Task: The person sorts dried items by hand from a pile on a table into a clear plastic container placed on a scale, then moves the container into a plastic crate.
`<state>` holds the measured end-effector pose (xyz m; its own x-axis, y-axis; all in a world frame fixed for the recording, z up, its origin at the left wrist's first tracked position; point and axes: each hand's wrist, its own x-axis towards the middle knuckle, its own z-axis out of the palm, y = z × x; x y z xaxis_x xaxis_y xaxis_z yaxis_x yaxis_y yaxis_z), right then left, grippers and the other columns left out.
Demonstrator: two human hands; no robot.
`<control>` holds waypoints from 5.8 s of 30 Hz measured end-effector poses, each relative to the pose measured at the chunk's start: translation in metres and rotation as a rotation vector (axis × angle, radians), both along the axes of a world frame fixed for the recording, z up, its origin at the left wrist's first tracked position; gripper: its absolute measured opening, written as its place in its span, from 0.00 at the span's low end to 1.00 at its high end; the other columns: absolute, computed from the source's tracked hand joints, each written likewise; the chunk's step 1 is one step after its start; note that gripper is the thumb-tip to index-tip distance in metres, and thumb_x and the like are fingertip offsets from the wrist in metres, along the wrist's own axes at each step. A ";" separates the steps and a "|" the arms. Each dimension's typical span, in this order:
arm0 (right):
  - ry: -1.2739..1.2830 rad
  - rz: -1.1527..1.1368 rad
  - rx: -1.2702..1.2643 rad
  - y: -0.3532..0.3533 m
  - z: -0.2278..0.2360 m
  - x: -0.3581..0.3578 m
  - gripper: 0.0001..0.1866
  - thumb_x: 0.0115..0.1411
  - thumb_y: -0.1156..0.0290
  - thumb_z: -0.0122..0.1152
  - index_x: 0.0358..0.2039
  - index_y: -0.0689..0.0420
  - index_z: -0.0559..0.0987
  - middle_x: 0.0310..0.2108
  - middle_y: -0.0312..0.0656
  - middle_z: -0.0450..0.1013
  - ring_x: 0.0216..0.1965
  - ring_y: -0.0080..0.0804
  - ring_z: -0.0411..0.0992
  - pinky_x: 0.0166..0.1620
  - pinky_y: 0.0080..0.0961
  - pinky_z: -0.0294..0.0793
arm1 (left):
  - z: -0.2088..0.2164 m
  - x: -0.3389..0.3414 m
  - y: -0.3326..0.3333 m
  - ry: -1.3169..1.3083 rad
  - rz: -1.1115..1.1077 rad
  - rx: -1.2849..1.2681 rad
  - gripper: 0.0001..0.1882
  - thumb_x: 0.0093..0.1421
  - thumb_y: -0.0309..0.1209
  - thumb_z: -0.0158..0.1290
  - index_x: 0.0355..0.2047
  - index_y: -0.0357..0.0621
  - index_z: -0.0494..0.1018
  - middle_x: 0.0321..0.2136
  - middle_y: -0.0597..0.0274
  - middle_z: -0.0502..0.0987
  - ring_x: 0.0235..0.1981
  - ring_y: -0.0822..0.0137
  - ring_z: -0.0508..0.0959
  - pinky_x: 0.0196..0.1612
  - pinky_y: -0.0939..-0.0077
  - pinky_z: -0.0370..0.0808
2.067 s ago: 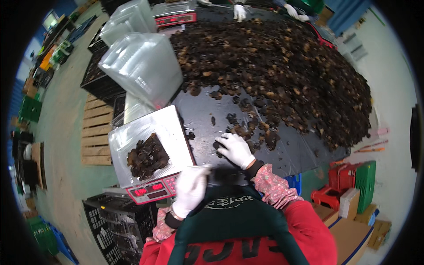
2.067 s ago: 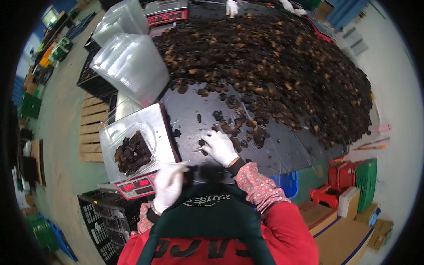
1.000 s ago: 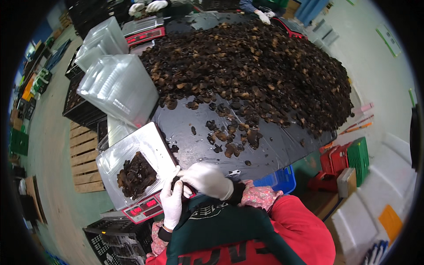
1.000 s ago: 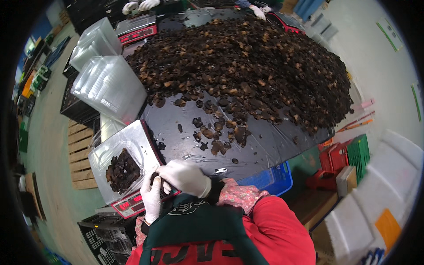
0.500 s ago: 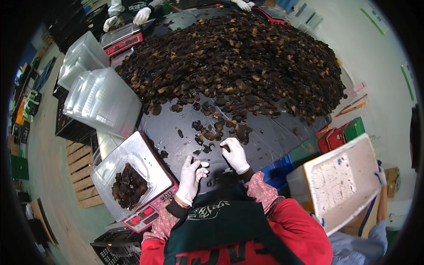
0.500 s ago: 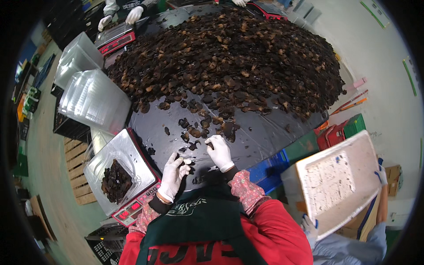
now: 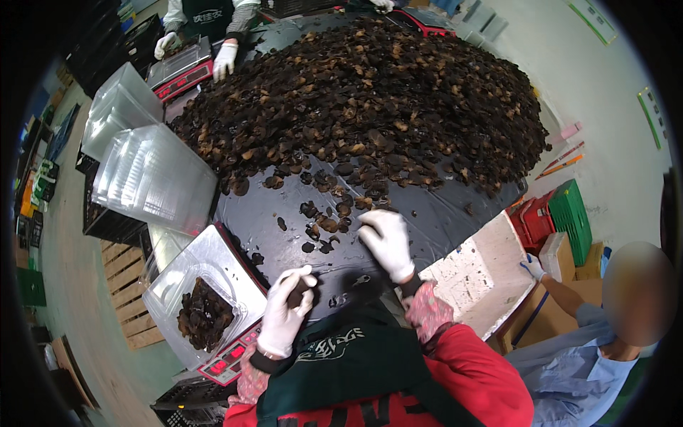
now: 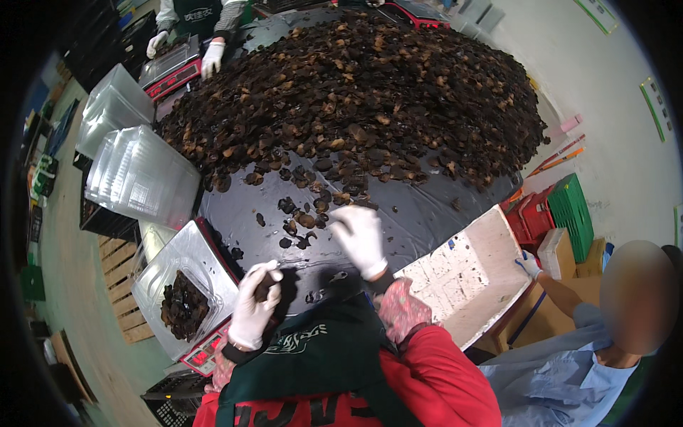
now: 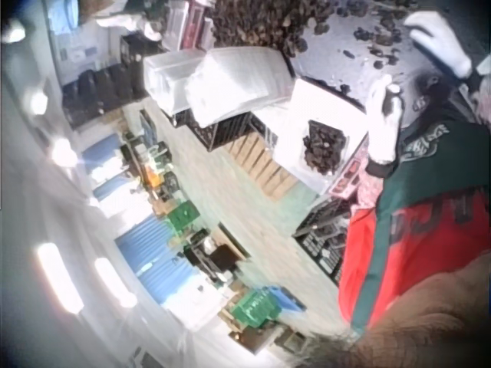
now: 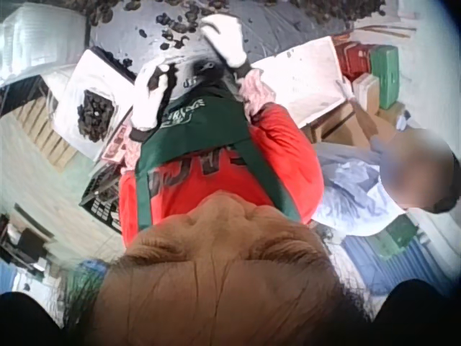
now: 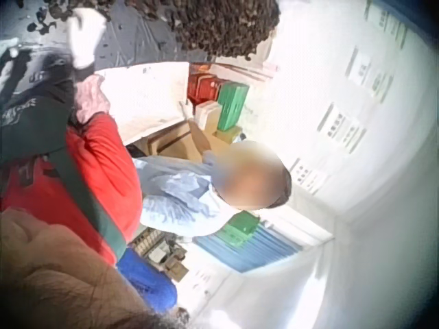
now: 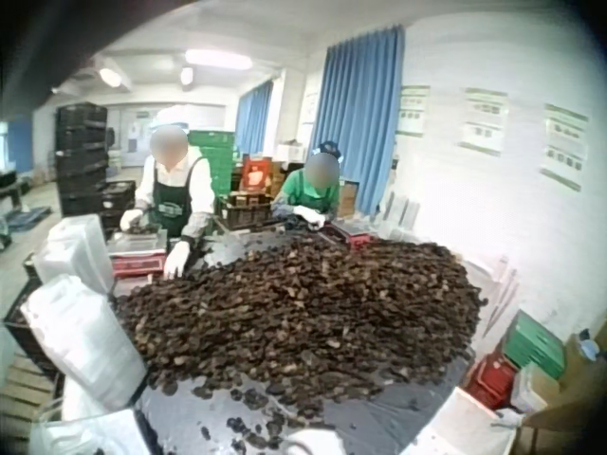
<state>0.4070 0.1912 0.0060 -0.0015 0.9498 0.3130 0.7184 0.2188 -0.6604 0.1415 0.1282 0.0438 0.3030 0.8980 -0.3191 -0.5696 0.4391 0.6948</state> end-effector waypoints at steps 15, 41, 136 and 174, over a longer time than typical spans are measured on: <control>0.628 0.108 -0.275 0.013 0.008 -0.007 0.20 0.57 0.74 0.62 0.51 0.59 0.76 0.44 0.37 0.74 0.47 0.25 0.71 0.53 0.20 0.66 | 0.006 -0.171 -0.048 1.943 0.295 0.587 0.19 0.63 0.30 0.52 0.55 0.41 0.72 0.53 0.49 0.71 0.55 0.51 0.68 0.60 0.59 0.61; 0.287 0.528 -0.279 -0.033 0.072 -0.114 0.12 0.55 0.77 0.62 0.41 0.61 0.80 0.34 0.44 0.76 0.31 0.34 0.74 0.36 0.27 0.73 | 0.024 -0.023 -0.019 0.385 0.314 0.205 0.06 0.64 0.24 0.50 0.39 0.38 0.75 0.29 0.68 0.75 0.25 0.82 0.71 0.29 0.89 0.68; 0.223 0.676 -0.330 0.000 0.056 -0.156 0.04 0.55 0.78 0.61 0.31 0.62 0.75 0.23 0.41 0.72 0.22 0.25 0.69 0.28 0.22 0.69 | -0.003 -0.006 -0.029 1.307 0.721 0.609 0.10 0.61 0.22 0.53 0.44 0.37 0.73 0.33 0.55 0.79 0.30 0.63 0.81 0.34 0.75 0.77; -0.908 0.206 -0.752 -0.039 -0.017 0.216 0.15 0.54 0.57 0.61 0.26 0.58 0.82 0.23 0.53 0.76 0.30 0.53 0.77 0.36 0.42 0.76 | 0.005 -0.221 -0.178 1.047 1.557 -0.043 0.14 0.70 0.34 0.45 0.44 0.39 0.78 0.40 0.66 0.79 0.40 0.76 0.75 0.43 0.79 0.70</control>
<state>0.6229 0.1519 -0.0109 -0.1081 0.8504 -0.5149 0.9853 0.1604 0.0581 -0.0793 -0.0494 0.0490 -0.9783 0.1286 0.1627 0.1688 0.0380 0.9849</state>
